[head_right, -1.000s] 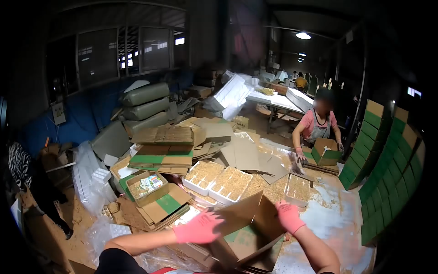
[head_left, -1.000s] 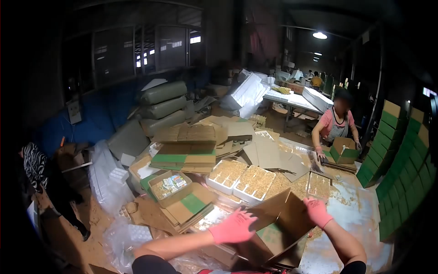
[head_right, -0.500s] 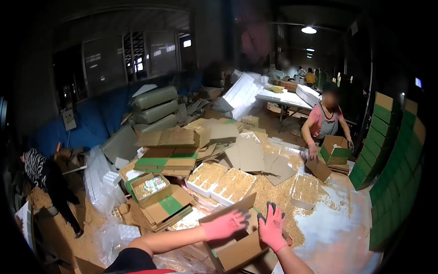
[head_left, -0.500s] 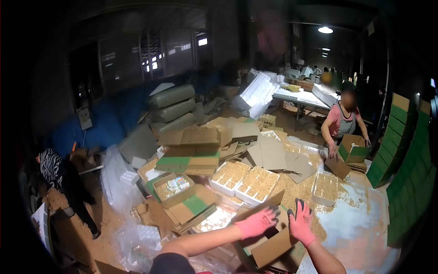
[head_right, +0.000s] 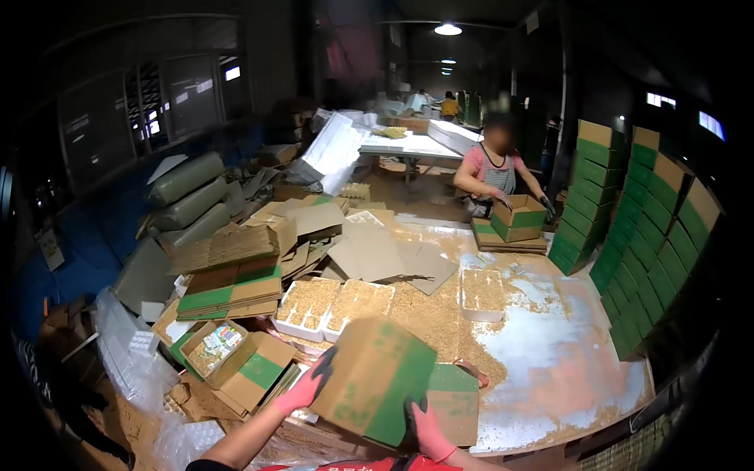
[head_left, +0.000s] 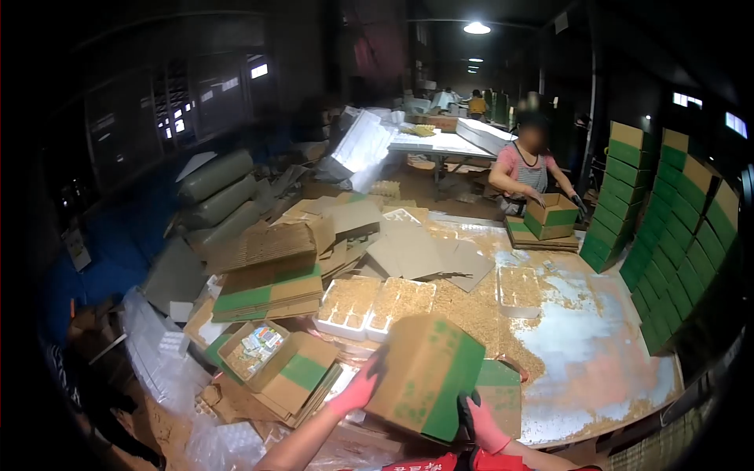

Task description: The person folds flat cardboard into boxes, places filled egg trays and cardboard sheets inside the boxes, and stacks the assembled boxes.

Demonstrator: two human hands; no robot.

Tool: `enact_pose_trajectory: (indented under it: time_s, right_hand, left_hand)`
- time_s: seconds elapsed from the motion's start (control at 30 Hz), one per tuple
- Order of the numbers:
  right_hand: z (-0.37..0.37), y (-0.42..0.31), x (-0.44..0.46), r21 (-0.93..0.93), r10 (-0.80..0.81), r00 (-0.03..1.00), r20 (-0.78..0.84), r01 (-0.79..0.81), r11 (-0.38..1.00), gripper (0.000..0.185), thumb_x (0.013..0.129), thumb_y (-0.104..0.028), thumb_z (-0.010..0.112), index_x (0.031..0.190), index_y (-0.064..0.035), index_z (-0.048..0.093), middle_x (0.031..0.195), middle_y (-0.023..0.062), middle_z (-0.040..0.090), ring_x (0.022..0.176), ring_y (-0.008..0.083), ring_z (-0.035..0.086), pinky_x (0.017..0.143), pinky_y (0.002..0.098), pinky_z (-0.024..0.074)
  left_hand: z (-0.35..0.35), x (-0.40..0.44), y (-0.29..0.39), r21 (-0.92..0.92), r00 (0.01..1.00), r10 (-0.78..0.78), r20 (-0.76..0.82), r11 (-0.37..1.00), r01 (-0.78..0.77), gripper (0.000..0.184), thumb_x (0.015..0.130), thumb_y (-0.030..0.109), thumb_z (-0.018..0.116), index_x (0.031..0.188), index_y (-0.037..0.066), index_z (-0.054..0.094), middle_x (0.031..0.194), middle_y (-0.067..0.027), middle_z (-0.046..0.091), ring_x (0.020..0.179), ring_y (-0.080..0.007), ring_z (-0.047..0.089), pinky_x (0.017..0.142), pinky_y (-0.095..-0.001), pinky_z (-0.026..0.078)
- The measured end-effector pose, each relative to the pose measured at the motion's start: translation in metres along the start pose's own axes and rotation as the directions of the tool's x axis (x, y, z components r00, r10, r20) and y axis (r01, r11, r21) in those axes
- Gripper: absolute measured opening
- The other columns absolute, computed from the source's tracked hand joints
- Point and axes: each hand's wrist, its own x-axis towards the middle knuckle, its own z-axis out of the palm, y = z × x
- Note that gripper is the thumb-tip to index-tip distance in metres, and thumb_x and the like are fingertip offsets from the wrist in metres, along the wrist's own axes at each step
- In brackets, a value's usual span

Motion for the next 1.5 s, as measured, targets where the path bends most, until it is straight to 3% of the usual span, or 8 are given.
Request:
enact_pose_trajectory:
  time_s: [0.13, 0.27, 0.47, 0.67, 0.73, 0.8, 1.17, 1.5]
  right_hand:
    - [0.017, -0.13, 0.001, -0.374, -0.436, 0.646, 0.626, 0.74, 0.559, 0.057, 0.088, -0.012, 0.06, 0.142, -0.0102, 0.042, 0.117, 0.0227, 0.062, 0.104, 0.032, 0.065, 0.089, 0.0362, 0.051]
    - [0.011, -0.13, 0.008, -0.456, 0.405, 0.342, 0.848, 0.86, 0.228, 0.058, 0.091, -0.006, 0.043, 0.147, -0.017, 0.033, 0.121, 0.0154, 0.063, 0.092, 0.0302, 0.066, 0.075, 0.0388, 0.0535]
    - [0.025, -0.074, 0.019, -0.053, -0.008, 0.067, 0.998, 0.85, 0.524, 0.056, 0.094, -0.018, 0.053, 0.147, -0.0144, 0.035, 0.115, 0.0148, 0.062, 0.086, 0.0318, 0.065, 0.076, 0.0374, 0.0528]
    - [0.0, -0.062, 0.182, -0.519, -0.466, 0.663, 0.586, 0.749, 0.413, 0.035, 0.092, -0.03, 0.056, 0.119, -0.0078, 0.057, 0.097, 0.0122, 0.062, 0.09, 0.0278, 0.061, 0.083, 0.0365, 0.0484]
    - [-0.022, -0.024, 0.255, -0.029, 0.326, 0.711, 0.623, -0.395, 0.918, 0.037, 0.097, -0.032, 0.051, 0.122, -0.0053, 0.056, 0.098, 0.0094, 0.066, 0.088, 0.0213, 0.062, 0.081, 0.0345, 0.0497]
    - [-0.011, 0.019, 0.293, -0.257, -0.05, 0.911, 0.409, 0.167, 0.952, 0.046, 0.097, -0.034, 0.053, 0.126, 0.0023, 0.053, 0.099, 0.0129, 0.067, 0.086, 0.0173, 0.063, 0.078, 0.034, 0.052]
    - [0.206, 0.135, 0.326, -0.077, 0.198, 0.978, -0.059, -0.202, 0.976, 0.074, 0.074, -0.031, 0.08, 0.125, 0.0021, 0.038, 0.113, 0.0191, 0.054, 0.098, 0.0291, 0.057, 0.081, 0.0393, 0.0509]
    - [-0.006, -0.152, 0.261, 0.201, -0.008, 0.738, 0.675, -0.173, 0.964, 0.062, 0.085, -0.008, 0.066, 0.142, -0.0006, 0.042, 0.123, 0.0058, 0.061, 0.107, 0.0127, 0.059, 0.092, 0.0259, 0.0464]
  left_hand:
    - [0.082, -0.084, -0.131, 0.279, 0.994, -0.102, -0.05, 0.954, 0.112, 0.043, 0.097, 0.024, 0.049, 0.133, 0.0, 0.048, 0.135, -0.0203, 0.053, 0.119, -0.0274, 0.055, 0.098, -0.0411, 0.044]
    - [-0.004, -0.12, -0.105, 0.39, 0.685, -0.718, 0.124, 0.67, 0.632, 0.033, 0.095, 0.022, 0.043, 0.104, 0.001, 0.066, 0.09, -0.0144, 0.07, 0.075, -0.0212, 0.062, 0.073, -0.0359, 0.051]
    - [-0.003, -0.029, 0.033, -0.041, 0.902, -0.424, -0.086, 0.906, 0.422, 0.063, 0.095, 0.027, 0.058, 0.146, 0.0, 0.033, 0.136, -0.0123, 0.053, 0.125, -0.0232, 0.05, 0.105, -0.0326, 0.038]
    - [0.018, 0.027, 0.039, 0.412, 0.812, -0.548, -0.202, 0.704, 0.578, 0.046, 0.092, 0.029, 0.054, 0.132, 0.007, 0.048, 0.123, -0.024, 0.059, 0.118, -0.0434, 0.052, 0.097, -0.0427, 0.044]
    - [0.008, 0.023, 0.034, 0.4, 0.795, -0.578, -0.184, 0.695, 0.598, 0.047, 0.09, 0.024, 0.053, 0.133, 0.005, 0.048, 0.124, -0.0239, 0.059, 0.118, -0.041, 0.053, 0.098, -0.0424, 0.044]
    - [0.004, 0.005, 0.04, 0.327, 0.806, -0.567, -0.169, 0.739, 0.588, 0.049, 0.089, 0.022, 0.053, 0.134, 0.004, 0.047, 0.124, -0.0239, 0.059, 0.118, -0.04, 0.054, 0.098, -0.0421, 0.045]
    - [0.022, -0.035, 0.035, 0.201, 0.569, -0.69, -0.446, 0.543, 0.816, 0.057, 0.086, 0.017, 0.056, 0.139, -0.001, 0.042, 0.123, -0.0265, 0.059, 0.118, -0.0371, 0.056, 0.101, -0.0394, 0.043]
    - [0.016, -0.018, -0.033, 0.084, 0.792, -0.516, -0.327, 0.819, 0.568, 0.052, 0.089, 0.013, 0.049, 0.139, -0.002, 0.042, 0.127, -0.02, 0.059, 0.122, -0.0305, 0.054, 0.104, -0.0361, 0.04]
